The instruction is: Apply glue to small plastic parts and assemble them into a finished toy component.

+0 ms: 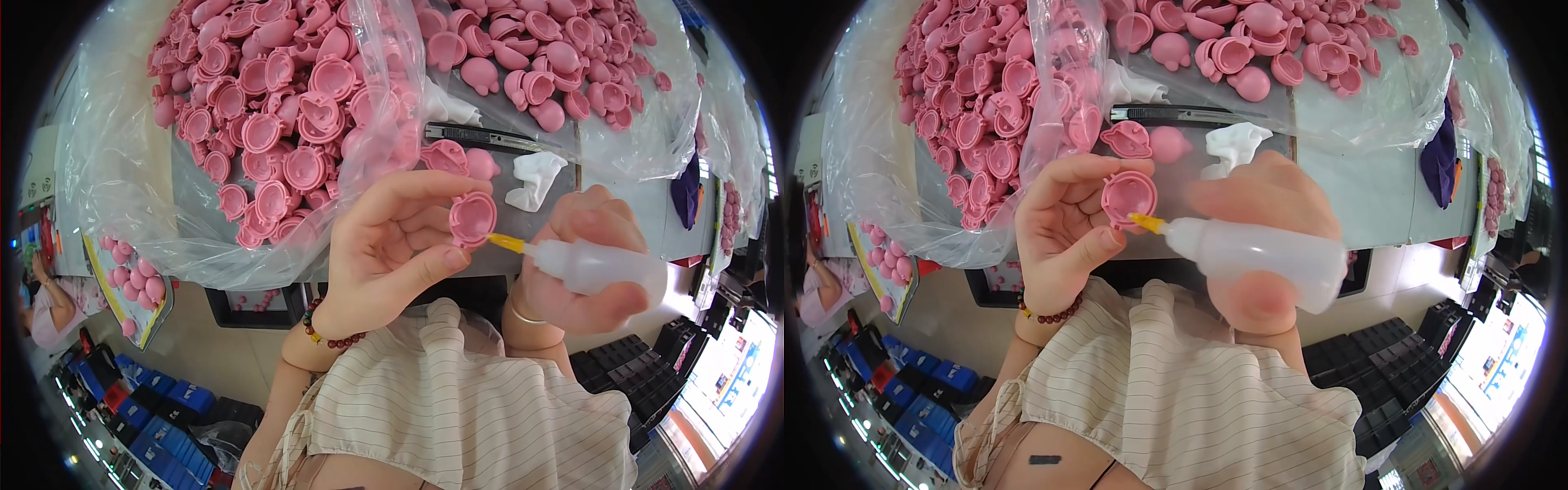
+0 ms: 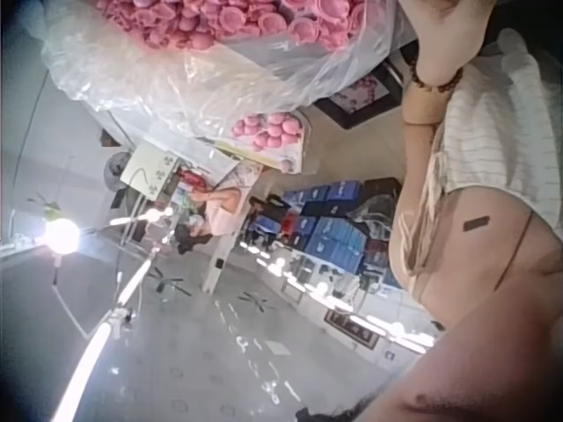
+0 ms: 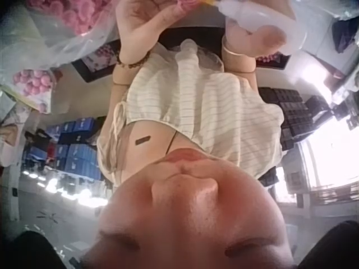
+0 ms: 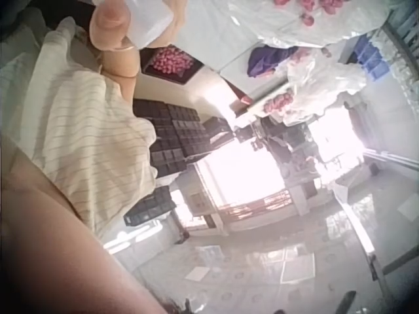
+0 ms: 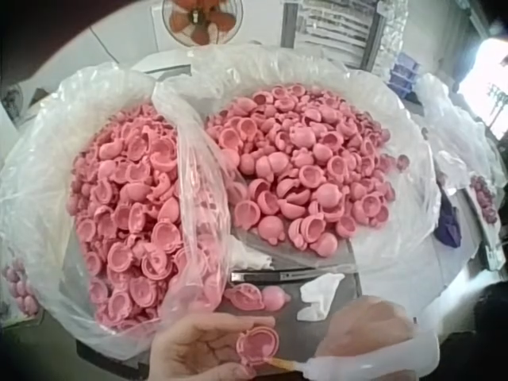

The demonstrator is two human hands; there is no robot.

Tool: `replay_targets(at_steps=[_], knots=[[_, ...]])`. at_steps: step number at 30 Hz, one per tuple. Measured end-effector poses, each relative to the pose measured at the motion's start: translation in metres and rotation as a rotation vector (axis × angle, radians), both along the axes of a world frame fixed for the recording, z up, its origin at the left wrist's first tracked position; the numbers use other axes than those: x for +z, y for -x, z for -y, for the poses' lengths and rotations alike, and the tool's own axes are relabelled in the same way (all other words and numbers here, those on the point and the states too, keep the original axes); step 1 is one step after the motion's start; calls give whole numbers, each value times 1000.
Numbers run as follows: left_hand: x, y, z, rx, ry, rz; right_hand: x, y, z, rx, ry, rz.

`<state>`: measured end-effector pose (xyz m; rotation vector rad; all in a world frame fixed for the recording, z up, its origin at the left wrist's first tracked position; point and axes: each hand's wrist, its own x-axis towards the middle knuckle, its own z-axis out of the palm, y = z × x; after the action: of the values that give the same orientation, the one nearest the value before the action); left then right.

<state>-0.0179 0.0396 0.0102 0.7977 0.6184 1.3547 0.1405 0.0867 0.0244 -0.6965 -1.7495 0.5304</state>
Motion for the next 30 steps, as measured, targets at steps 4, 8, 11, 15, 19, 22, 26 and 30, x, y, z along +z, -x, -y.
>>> replay_targets(at_steps=[4,8,11,15,19,22,26,30], knots=[[1,0,0,5,39,-38,-3,0,2,-24,46,-210],[1,-1,1,12,56,-38,-1,1,0,-32,-26,-37],[1,-1,0,7,35,-50,-2,1,1,-46,-18,-47],[0,-1,1,18,17,-25,-2,1,2,-75,0,-70],[1,-1,1,15,35,-55,-4,3,2,-115,16,-130],[1,-1,1,16,33,-62,5,4,7,-193,99,-52],[1,-2,1,27,26,-81,16,2,10,-246,199,153],[0,-1,2,48,-16,-92,-2,5,2,-280,-29,-19]])
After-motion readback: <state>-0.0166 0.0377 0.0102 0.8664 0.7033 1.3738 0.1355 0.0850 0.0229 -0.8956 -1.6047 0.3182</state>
